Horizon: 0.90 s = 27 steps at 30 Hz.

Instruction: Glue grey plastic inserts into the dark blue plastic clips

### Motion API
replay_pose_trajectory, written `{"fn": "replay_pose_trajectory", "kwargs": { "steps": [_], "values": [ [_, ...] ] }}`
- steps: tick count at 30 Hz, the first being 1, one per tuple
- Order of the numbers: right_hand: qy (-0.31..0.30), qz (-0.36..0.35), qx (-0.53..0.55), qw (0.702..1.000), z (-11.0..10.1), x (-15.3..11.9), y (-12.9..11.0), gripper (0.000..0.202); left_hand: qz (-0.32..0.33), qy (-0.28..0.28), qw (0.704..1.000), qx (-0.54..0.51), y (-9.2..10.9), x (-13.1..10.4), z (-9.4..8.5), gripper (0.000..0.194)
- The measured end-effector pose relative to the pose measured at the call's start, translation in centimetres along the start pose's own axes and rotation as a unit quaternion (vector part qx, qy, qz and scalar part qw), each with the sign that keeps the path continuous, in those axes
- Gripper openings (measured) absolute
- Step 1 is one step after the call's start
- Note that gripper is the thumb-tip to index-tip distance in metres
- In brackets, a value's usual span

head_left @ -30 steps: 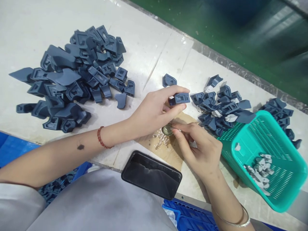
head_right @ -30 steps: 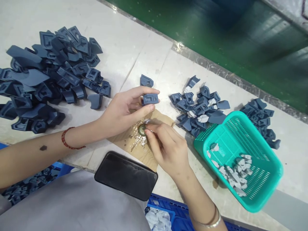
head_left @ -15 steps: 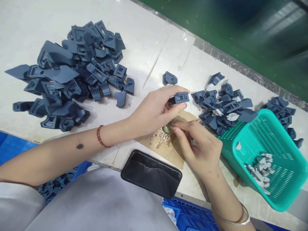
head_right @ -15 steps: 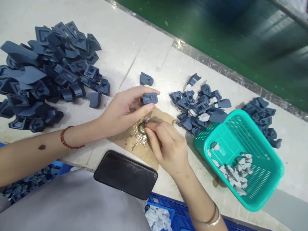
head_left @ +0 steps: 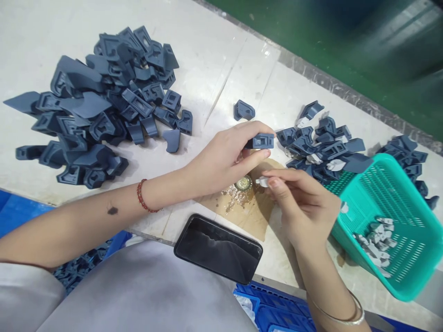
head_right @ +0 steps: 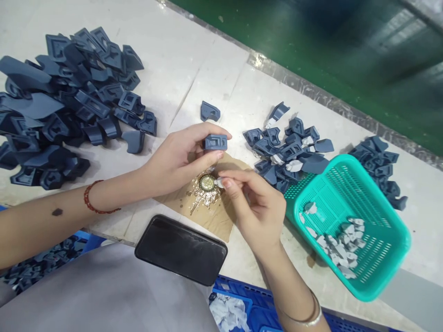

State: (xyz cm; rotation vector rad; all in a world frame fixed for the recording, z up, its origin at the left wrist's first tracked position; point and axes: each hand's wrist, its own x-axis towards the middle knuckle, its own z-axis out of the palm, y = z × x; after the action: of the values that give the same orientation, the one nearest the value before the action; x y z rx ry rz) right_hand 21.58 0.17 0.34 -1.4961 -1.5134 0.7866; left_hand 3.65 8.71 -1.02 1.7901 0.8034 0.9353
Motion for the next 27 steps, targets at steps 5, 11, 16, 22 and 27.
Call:
{"fn": "replay_pose_trajectory", "kwargs": {
  "steps": [5, 11, 16, 22, 27],
  "values": [
    [0.058, 0.041, 0.15, 0.986, 0.0, 0.25, 0.07, 0.009, 0.036, -0.041, 0.998, 0.044, 0.15, -0.07, -0.11, 0.015],
    [0.095, 0.028, 0.153, 0.983, -0.17, 0.27, 0.05, 0.008, 0.083, -0.073, 0.989, 0.099, 0.15, -0.26, -0.04, 0.007],
    [0.137, -0.014, 0.12, 0.983, 0.05, 0.22, -0.2, 0.01, 0.075, -0.089, 0.988, 0.104, 0.24, -0.47, 0.13, 0.009],
    [0.125, -0.079, 0.112, 0.983, 0.43, -0.14, -0.5, 0.005, 0.073, -0.115, 0.984, 0.116, 0.53, -0.86, 0.35, 0.009],
    [0.129, -0.061, 0.13, 0.981, 0.35, -0.13, -0.53, 0.008, 0.088, -0.124, 0.986, 0.073, 0.81, -0.79, 0.36, 0.011]
  ]
}}
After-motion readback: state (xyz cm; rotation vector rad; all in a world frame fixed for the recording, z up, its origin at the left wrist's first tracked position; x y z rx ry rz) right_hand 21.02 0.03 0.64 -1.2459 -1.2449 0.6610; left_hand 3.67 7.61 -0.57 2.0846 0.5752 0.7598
